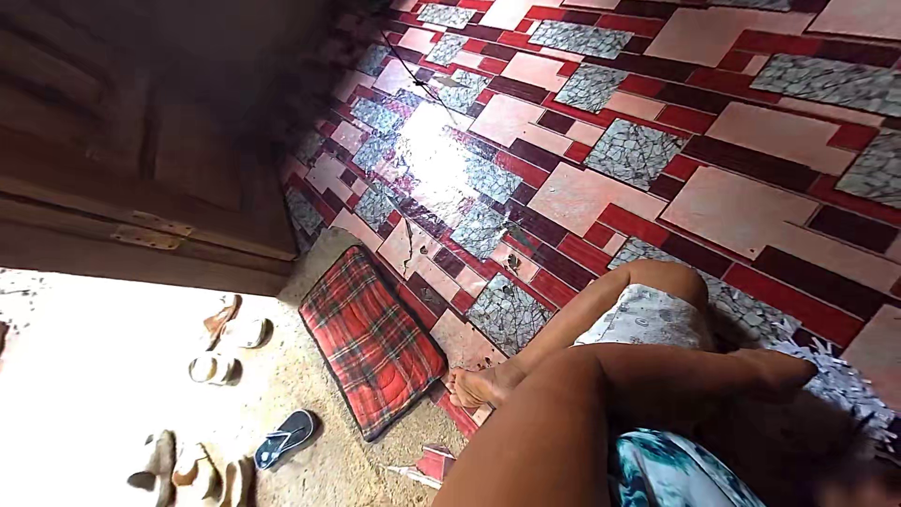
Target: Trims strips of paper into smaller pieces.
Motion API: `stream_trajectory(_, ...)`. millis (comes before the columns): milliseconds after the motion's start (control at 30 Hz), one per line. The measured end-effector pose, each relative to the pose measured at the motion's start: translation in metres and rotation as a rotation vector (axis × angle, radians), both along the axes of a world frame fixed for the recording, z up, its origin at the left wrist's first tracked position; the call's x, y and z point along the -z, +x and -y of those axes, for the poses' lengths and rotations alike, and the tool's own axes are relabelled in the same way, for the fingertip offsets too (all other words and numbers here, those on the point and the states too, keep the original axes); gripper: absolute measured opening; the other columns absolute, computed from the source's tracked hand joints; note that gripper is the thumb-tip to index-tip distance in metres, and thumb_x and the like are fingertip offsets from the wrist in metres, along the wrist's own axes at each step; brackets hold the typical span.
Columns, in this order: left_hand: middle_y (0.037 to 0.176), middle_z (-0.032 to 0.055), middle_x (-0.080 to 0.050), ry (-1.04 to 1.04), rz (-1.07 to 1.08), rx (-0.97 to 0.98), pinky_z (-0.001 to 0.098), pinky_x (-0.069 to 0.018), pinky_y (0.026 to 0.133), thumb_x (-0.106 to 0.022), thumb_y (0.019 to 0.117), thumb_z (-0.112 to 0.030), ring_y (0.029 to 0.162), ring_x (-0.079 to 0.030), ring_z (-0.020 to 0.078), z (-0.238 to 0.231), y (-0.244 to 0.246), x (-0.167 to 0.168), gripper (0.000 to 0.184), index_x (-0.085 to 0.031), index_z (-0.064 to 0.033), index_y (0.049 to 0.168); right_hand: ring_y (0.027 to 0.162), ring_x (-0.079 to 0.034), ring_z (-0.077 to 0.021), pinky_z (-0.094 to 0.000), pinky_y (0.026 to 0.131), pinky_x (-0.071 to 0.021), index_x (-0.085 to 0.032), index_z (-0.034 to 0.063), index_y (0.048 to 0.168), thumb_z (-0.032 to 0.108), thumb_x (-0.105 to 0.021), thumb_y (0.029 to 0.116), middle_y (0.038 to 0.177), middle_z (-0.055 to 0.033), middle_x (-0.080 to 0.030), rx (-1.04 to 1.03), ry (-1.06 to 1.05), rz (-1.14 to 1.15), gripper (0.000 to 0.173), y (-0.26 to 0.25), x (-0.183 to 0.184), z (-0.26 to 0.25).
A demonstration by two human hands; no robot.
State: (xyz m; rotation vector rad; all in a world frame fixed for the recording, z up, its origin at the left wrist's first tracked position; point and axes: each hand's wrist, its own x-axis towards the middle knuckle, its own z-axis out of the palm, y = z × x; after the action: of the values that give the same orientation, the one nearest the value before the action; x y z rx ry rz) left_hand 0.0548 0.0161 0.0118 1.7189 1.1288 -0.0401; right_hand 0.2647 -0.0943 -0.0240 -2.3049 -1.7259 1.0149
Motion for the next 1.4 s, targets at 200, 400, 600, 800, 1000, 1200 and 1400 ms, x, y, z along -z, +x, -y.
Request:
stream_trajectory(200, 0.141, 0.0237, -0.058, -0.016, -0.064, 0.03, 0.0536, -0.0409, 0.113, -0.053, 0.1038, -0.003, 0.136, -0.053, 0.0372, -0.001, 0.011, 0.011, 0.037, -0.053, 0.0053, 0.14, 0.111, -0.065, -0.0419, -0.0567, 0.1, -0.0493, -0.063, -0.0103, 0.127, 0.018, -0.058, 0.1006, 0.121, -0.0337, -0.064, -0.048, -0.018, -0.052, 0.039, 0.002, -0.005, 0.007)
stream_trajectory(400, 0.119, 0.0198, -0.069, 0.091, -0.107, 0.103, 0.0601, -0.0521, 0.098, -0.056, 0.1037, -0.018, 0.119, -0.063, 0.0367, -0.013, 0.035, 0.094, 0.024, -0.069, 0.0008, 0.112, 0.103, -0.067, -0.0417, -0.0581, 0.092, -0.053, -0.061, -0.0111, 0.128, 0.014, -0.06, 0.0988, 0.117, -0.0338, -0.065, -0.008, -0.008, -0.106, 0.039, 0.003, -0.003, 0.011)
stream_trajectory(600, 0.13, 0.0246, -0.063, -0.033, -0.127, 0.122, 0.0563, -0.045, 0.107, -0.051, 0.1056, -0.01, 0.13, -0.057, 0.0379, -0.003, 0.011, 0.009, 0.027, -0.064, 0.0071, 0.122, 0.099, -0.067, -0.0432, -0.0593, 0.089, -0.0531, -0.062, -0.014, 0.124, 0.006, -0.055, 0.0985, 0.115, -0.0354, -0.065, -0.022, 0.01, -0.135, 0.033, 0.001, -0.005, 0.012)
stream_trajectory(800, 0.144, 0.0253, -0.055, -0.057, -0.112, 0.061, 0.0535, -0.039, 0.115, -0.051, 0.1037, -0.001, 0.14, -0.049, 0.0375, 0.006, 0.001, -0.024, 0.036, -0.053, 0.0072, 0.139, 0.099, -0.067, -0.0445, -0.0609, 0.09, -0.0517, -0.062, -0.0143, 0.124, 0.003, -0.054, 0.0988, 0.115, -0.0366, -0.064, -0.021, -0.037, -0.125, 0.031, -0.007, -0.013, 0.012)
stream_trajectory(1000, 0.147, 0.0283, -0.049, 0.099, -0.154, 0.072, 0.0597, -0.0446, 0.106, -0.071, 0.0949, -0.021, 0.137, -0.046, 0.0444, 0.013, 0.019, 0.022, 0.046, -0.062, 0.0057, 0.131, 0.104, -0.064, -0.0485, -0.0638, 0.092, -0.0484, -0.06, -0.0147, 0.124, 0.007, -0.057, 0.0993, 0.114, -0.0381, -0.063, -0.035, -0.031, -0.089, 0.034, -0.009, -0.013, 0.01)
stream_trajectory(1200, 0.151, 0.0278, -0.045, 0.206, -0.229, 0.231, 0.0614, -0.0394, 0.109, -0.069, 0.097, -0.026, 0.141, -0.042, 0.0446, 0.037, 0.041, 0.021, 0.051, -0.06, 0.0049, 0.136, 0.122, -0.056, -0.0551, -0.0677, 0.105, -0.0397, -0.058, -0.0158, 0.129, 0.002, -0.059, 0.0988, 0.124, -0.0416, -0.059, -0.108, 0.033, -0.063, 0.035, -0.02, -0.019, 0.014)
stream_trajectory(1400, 0.144, 0.0206, -0.057, 0.245, -0.267, 0.195, 0.066, -0.045, 0.104, -0.056, 0.1017, -0.032, 0.133, -0.053, 0.0428, 0.046, 0.045, 0.023, 0.048, -0.056, -0.0151, 0.146, 0.128, -0.057, -0.0422, -0.0573, 0.11, -0.043, -0.053, -0.0037, 0.142, 0.006, -0.058, 0.0997, 0.135, -0.0292, -0.06, -0.093, -0.156, -0.101, 0.044, -0.04, -0.059, 0.02)
